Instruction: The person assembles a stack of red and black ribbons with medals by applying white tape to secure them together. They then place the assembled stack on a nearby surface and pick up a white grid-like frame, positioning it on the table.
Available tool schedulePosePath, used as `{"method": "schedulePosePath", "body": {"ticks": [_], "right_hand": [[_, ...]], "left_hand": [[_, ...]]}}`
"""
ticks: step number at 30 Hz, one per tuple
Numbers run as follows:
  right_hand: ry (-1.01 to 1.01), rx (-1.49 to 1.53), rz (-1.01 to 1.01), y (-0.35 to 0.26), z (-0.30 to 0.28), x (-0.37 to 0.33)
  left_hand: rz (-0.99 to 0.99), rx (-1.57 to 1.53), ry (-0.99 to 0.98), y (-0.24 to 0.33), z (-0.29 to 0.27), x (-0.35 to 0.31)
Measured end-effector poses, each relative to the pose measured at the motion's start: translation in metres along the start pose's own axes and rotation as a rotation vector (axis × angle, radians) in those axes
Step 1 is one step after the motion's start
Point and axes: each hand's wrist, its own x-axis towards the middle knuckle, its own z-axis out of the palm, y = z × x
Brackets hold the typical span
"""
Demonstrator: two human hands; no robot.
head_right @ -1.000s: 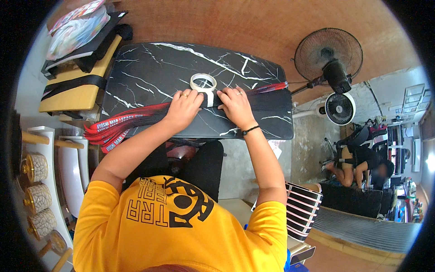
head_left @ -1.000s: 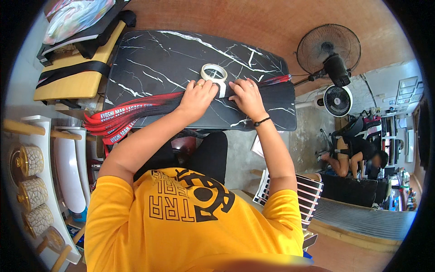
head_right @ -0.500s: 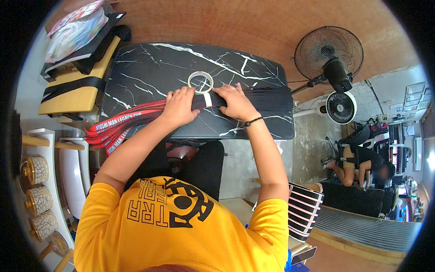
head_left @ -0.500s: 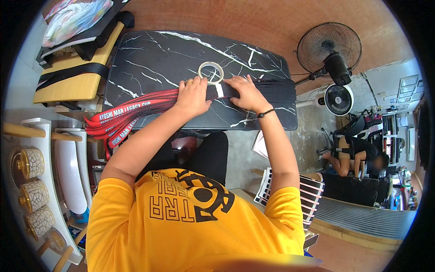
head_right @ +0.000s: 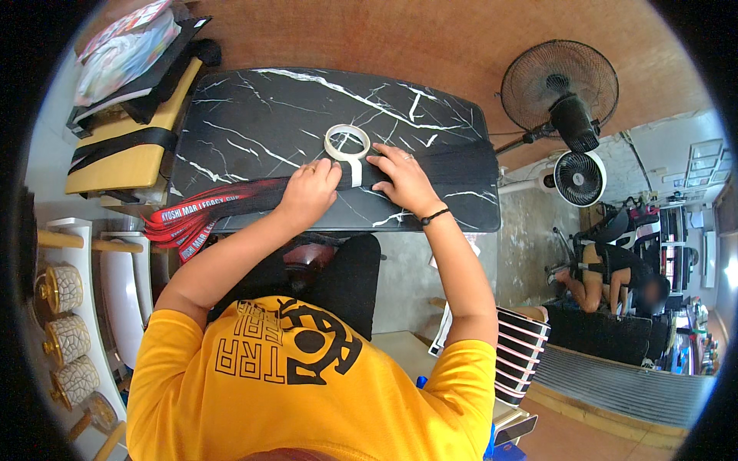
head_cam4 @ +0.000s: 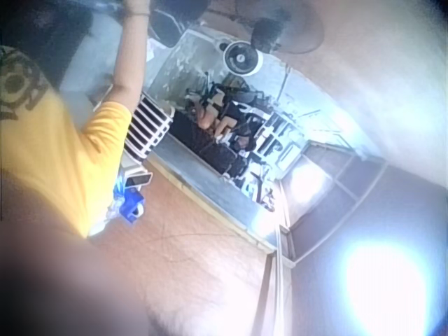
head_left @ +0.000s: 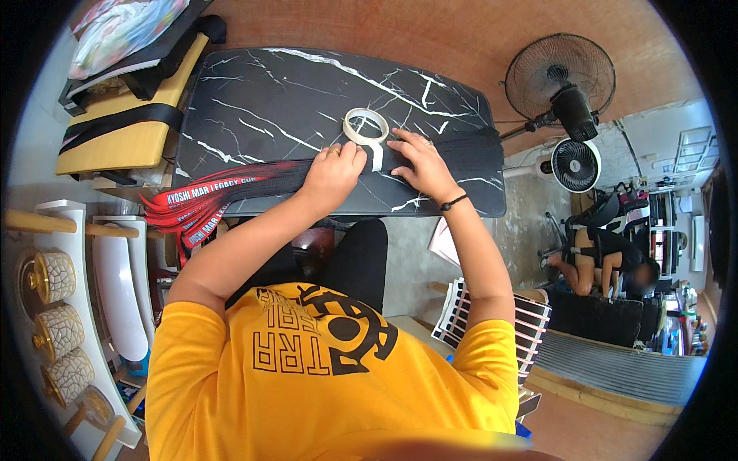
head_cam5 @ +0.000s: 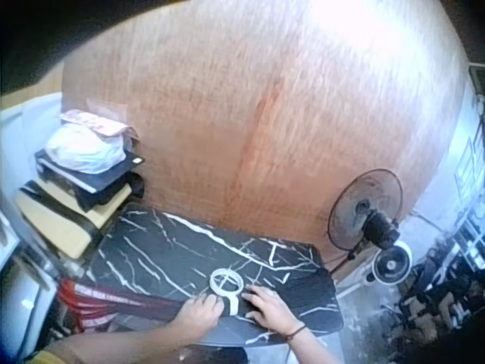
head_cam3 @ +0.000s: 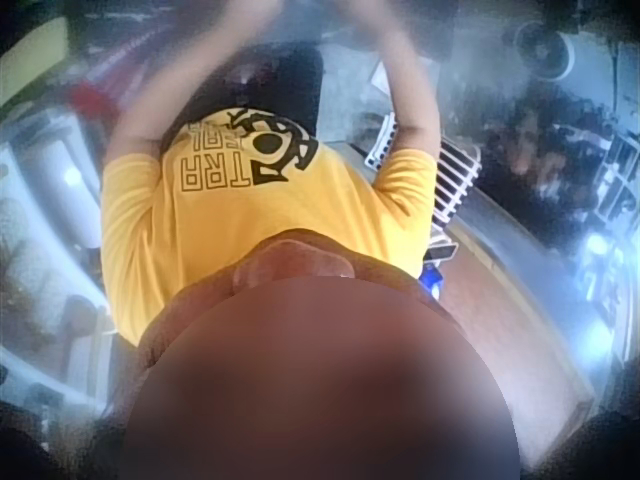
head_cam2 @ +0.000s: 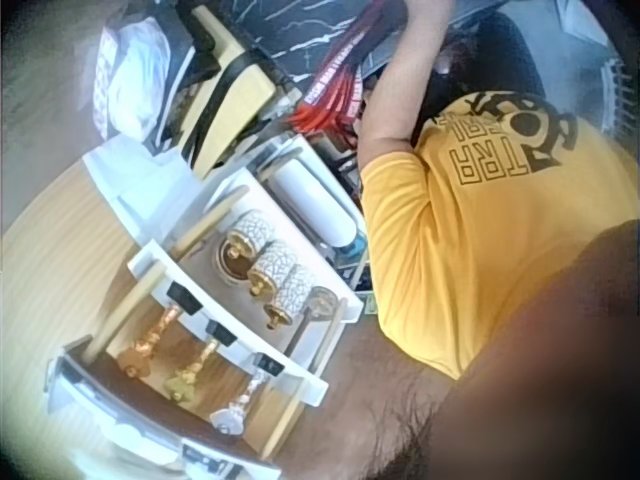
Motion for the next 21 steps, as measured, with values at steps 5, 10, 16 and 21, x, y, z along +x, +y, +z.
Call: {"method": "schedulePosePath", "body": {"ticks": [5,10,16,21], "right_hand": [[-0.019,0.02,0.013,0.003,0.006,-0.005],[0.128,-0.118,-0.072,-0.003,0.018,-0.016],[0.135,-0.008,-0.075,-0.011,0.007,-0.019],[0.024,0.24,0.263,0.002,0.002,0.009]], "left_hand": [[0.015,0.041,0.064,0.009,-0.004,-0.007],[-0.026,-0.037,0.118,0.019,-0.017,-0.009],[-0.133,-0.237,0.036,0.022,-0.014,-0.002],[-0.164,-0.269,0.136,0.02,-0.001,-0.005]]}}
